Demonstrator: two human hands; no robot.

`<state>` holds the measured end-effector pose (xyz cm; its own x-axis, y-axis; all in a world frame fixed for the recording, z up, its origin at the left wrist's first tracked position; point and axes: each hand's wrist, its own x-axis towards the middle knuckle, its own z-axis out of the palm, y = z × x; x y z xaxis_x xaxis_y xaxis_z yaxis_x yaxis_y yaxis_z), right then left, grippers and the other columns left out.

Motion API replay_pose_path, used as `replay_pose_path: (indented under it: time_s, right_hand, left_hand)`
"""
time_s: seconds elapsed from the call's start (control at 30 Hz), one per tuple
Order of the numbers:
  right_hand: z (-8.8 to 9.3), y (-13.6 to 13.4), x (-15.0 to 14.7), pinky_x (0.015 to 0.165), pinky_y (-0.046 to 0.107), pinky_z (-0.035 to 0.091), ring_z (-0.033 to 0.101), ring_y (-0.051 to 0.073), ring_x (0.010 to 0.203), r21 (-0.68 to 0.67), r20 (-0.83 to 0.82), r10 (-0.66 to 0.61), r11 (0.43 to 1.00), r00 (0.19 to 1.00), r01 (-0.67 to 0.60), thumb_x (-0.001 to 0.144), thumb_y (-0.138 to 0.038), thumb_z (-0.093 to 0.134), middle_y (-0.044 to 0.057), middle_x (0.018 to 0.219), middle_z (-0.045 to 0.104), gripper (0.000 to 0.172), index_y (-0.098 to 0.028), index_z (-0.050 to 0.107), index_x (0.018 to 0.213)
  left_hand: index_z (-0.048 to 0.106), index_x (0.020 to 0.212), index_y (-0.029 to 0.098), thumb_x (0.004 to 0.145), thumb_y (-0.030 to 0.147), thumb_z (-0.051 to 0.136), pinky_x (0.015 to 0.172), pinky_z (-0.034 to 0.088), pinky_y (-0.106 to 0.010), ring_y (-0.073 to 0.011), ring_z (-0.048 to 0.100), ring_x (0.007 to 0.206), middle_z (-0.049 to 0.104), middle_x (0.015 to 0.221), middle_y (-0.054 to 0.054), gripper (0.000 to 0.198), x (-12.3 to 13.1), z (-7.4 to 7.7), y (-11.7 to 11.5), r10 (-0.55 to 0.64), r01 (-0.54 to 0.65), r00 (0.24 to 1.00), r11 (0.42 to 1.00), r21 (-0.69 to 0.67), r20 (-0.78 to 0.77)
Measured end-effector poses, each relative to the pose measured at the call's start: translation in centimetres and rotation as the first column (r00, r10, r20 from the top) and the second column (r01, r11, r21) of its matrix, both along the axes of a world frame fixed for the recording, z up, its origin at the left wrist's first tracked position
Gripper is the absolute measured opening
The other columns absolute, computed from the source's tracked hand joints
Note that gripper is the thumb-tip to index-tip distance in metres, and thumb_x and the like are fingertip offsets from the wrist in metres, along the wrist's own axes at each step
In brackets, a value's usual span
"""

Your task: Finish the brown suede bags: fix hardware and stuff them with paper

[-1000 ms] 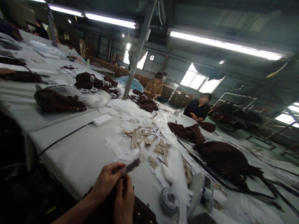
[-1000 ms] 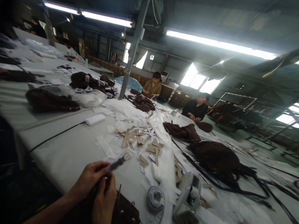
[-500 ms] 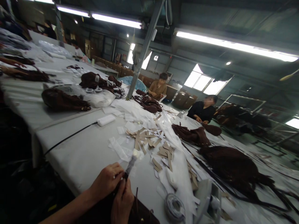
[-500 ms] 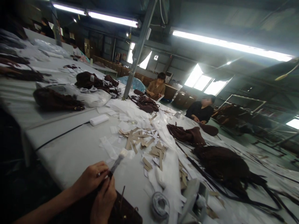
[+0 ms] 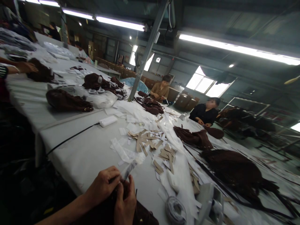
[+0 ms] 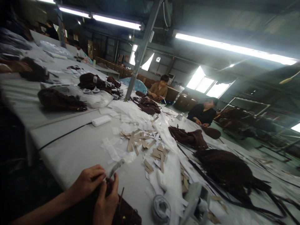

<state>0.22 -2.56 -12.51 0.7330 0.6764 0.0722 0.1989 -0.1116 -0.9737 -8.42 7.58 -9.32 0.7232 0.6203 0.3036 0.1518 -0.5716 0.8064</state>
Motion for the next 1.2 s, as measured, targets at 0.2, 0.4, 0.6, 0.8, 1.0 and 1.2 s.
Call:
replay_pose_path:
  time_s: [0.2,0.4,0.6,0.8,1.0,1.2]
  right_hand:
    - [-1.2,0.2,0.2,0.08,0.029,0.051,0.068,0.021,0.088,0.052,-0.211,-0.079,0.994,0.974,0.092,0.082,-0.05,0.059,0.005,0.092,0.073,0.065,-0.013,0.042,0.133]
    - [-0.6,0.8,1.7,0.052,0.025,0.046,0.058,0.015,0.054,0.142,-0.482,0.069,0.99,0.873,0.0,0.082,-0.059,0.054,-0.001,0.058,0.064,0.048,-0.013,0.067,0.091]
    - [0.2,1.5,3.0,0.075,0.028,0.05,0.066,0.02,0.079,0.022,-0.453,0.017,1.0,0.892,-0.008,0.071,-0.066,0.064,0.007,0.08,0.073,0.056,-0.012,0.071,0.087]
    - [1.5,1.2,3.8,0.091,0.037,0.048,0.065,0.026,0.1,0.132,-0.395,-0.039,0.986,0.918,0.099,0.074,-0.067,0.06,0.011,0.102,0.073,0.058,-0.016,0.07,0.1]
    - [4.1,1.7,4.4,0.094,0.037,0.047,0.063,0.026,0.106,0.165,-0.282,-0.065,0.979,0.957,0.115,0.077,-0.059,0.061,0.01,0.103,0.073,0.051,-0.016,0.068,0.104]
    - [4.4,2.0,2.1,0.078,0.034,0.05,0.067,0.024,0.085,-0.012,-0.129,0.032,0.999,0.991,-0.034,0.079,-0.052,0.058,0.008,0.086,0.073,0.037,-0.017,0.066,0.087]
  left_hand:
    - [0.062,0.072,0.018,0.09,0.019,0.045,0.073,0.046,-0.022,-0.0137,0.06,0.077,0.063,0.082,-0.003,0.025,-0.3,-0.2,0.1,-0.125,0.126,0.992,0.992,0.022,-0.027]
    - [0.066,0.081,0.019,0.093,0.017,0.043,0.075,0.049,-0.023,-0.0146,0.061,0.081,0.064,0.086,-0.005,0.025,-0.7,-1.9,-0.3,-0.141,0.136,0.988,0.986,0.095,0.056]
    - [0.066,0.102,0.023,0.091,0.017,0.047,0.088,0.048,-0.03,-0.0192,0.061,0.096,0.068,0.101,-0.007,0.023,-0.6,-2.2,-0.6,-0.15,0.138,0.986,0.98,0.143,0.073]
    - [0.063,0.11,0.023,0.093,0.039,0.048,0.091,0.044,-0.036,-0.0237,0.058,0.099,0.066,0.104,-0.007,0.028,-0.9,-0.6,1.4,-0.147,0.142,0.988,0.982,-0.124,-0.036]
    - [0.055,0.086,0.018,0.092,0.042,0.047,0.06,0.038,-0.024,-0.0145,0.048,0.065,0.053,0.071,0.002,0.026,-0.3,0.6,1.3,-0.177,0.17,0.984,0.868,-0.466,0.03]
    - [0.054,0.083,0.018,0.088,0.038,0.054,0.069,0.04,-0.026,-0.0173,0.052,0.074,0.058,0.077,0.0,0.02,0.6,0.7,0.2,-0.048,0.098,0.992,0.866,-0.49,0.115]
